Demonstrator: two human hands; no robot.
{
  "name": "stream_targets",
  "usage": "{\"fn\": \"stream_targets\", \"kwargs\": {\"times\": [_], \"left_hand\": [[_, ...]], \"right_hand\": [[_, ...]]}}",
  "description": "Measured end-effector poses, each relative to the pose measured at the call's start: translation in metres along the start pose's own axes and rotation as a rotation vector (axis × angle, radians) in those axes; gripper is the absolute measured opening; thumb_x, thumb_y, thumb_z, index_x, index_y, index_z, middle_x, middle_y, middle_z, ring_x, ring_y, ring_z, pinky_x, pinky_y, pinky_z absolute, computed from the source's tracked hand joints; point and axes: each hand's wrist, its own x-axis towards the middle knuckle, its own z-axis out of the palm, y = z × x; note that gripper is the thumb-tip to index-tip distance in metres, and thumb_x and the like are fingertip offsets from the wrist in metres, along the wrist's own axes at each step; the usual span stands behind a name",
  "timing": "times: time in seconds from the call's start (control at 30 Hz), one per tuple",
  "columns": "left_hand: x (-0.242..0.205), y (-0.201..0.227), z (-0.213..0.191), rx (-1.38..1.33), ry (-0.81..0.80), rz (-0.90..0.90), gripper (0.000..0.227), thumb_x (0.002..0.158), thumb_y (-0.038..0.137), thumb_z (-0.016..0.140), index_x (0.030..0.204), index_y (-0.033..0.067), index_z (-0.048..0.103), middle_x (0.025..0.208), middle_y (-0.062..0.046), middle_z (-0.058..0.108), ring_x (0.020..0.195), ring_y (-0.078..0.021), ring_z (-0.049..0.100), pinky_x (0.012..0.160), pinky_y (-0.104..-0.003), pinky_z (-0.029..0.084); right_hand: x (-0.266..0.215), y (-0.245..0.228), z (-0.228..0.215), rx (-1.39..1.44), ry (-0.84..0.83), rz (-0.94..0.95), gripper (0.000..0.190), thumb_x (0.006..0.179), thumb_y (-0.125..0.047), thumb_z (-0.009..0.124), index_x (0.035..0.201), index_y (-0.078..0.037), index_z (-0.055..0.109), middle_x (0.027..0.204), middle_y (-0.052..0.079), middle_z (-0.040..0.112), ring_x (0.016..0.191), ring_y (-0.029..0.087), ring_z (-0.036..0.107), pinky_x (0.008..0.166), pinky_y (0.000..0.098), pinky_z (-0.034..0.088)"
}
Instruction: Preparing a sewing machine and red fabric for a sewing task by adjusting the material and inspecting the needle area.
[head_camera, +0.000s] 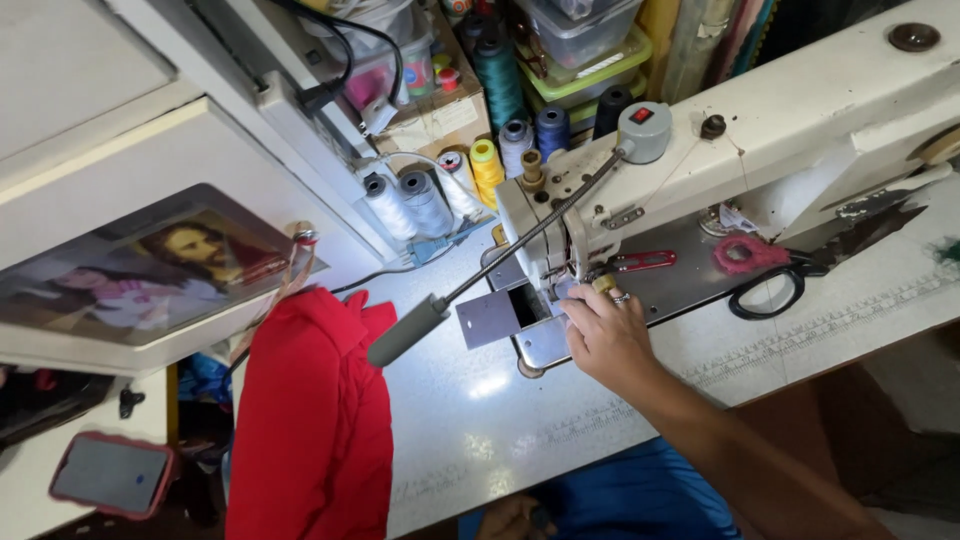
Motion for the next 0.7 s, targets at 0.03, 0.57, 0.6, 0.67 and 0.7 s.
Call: {"fn": "stream_targets", "kwargs": {"times": [0.03, 0.57, 0.6, 0.67, 0.7], "left_hand": [[-0.019, 0.026, 0.014, -0.001, 0.008, 0.005, 0.032, 0.1, 0.035, 0.058, 0.113, 0.009, 0.072, 0.11, -0.003, 0.082, 0.089, -0.0078, 0.073, 0.084, -0.019, 0.056], [0.027, 0.207, -0.05, -0.007, 0.281, 0.371, 0.018, 0.089, 0.017, 0.056, 0.087, 0.0023, 0.067, 0.068, -0.017, 0.069, 0.053, -0.019, 0.066, 0.046, -0.027, 0.051], [0.035, 0.213, -0.059, 0.014, 0.314, 0.344, 0.018, 0.089, 0.016, 0.054, 0.087, 0.0022, 0.066, 0.064, -0.017, 0.066, 0.046, -0.018, 0.063, 0.04, -0.028, 0.052], [0.055, 0.204, -0.075, 0.055, 0.334, 0.397, 0.019, 0.09, 0.015, 0.056, 0.081, 0.0013, 0.066, 0.058, -0.02, 0.063, 0.042, -0.0217, 0.061, 0.036, -0.03, 0.048], [0.066, 0.2, -0.084, 0.098, 0.35, 0.441, 0.021, 0.09, 0.014, 0.058, 0.075, 0.0003, 0.065, 0.052, -0.022, 0.06, 0.038, -0.0254, 0.059, 0.031, -0.033, 0.045]], "right_hand": [[-0.001, 0.001, 0.001, 0.005, 0.002, -0.007, 0.029, 0.089, -0.016, 0.056, 0.111, -0.014, 0.075, 0.124, 0.003, 0.068, 0.097, 0.024, 0.062, 0.073, 0.0481, 0.041], [0.016, -0.078, 0.044, 1.084, -0.115, -0.209, 0.045, 0.094, -0.024, 0.068, 0.135, -0.005, 0.068, 0.127, 0.019, 0.067, 0.097, 0.029, 0.074, 0.079, 0.0386, 0.062], [0.022, -0.083, 0.051, 1.071, -0.132, -0.219, 0.053, 0.09, -0.03, 0.075, 0.138, -0.008, 0.067, 0.125, 0.015, 0.067, 0.094, 0.024, 0.073, 0.075, 0.033, 0.063], [0.031, -0.087, 0.06, 1.026, -0.145, -0.187, 0.045, 0.089, -0.025, 0.076, 0.131, -0.011, 0.07, 0.115, 0.013, 0.069, 0.088, 0.023, 0.073, 0.07, 0.032, 0.062], [0.035, -0.089, 0.066, 0.983, -0.157, -0.145, 0.037, 0.088, -0.019, 0.076, 0.125, -0.013, 0.074, 0.106, 0.011, 0.07, 0.082, 0.022, 0.072, 0.065, 0.0309, 0.062]]}}
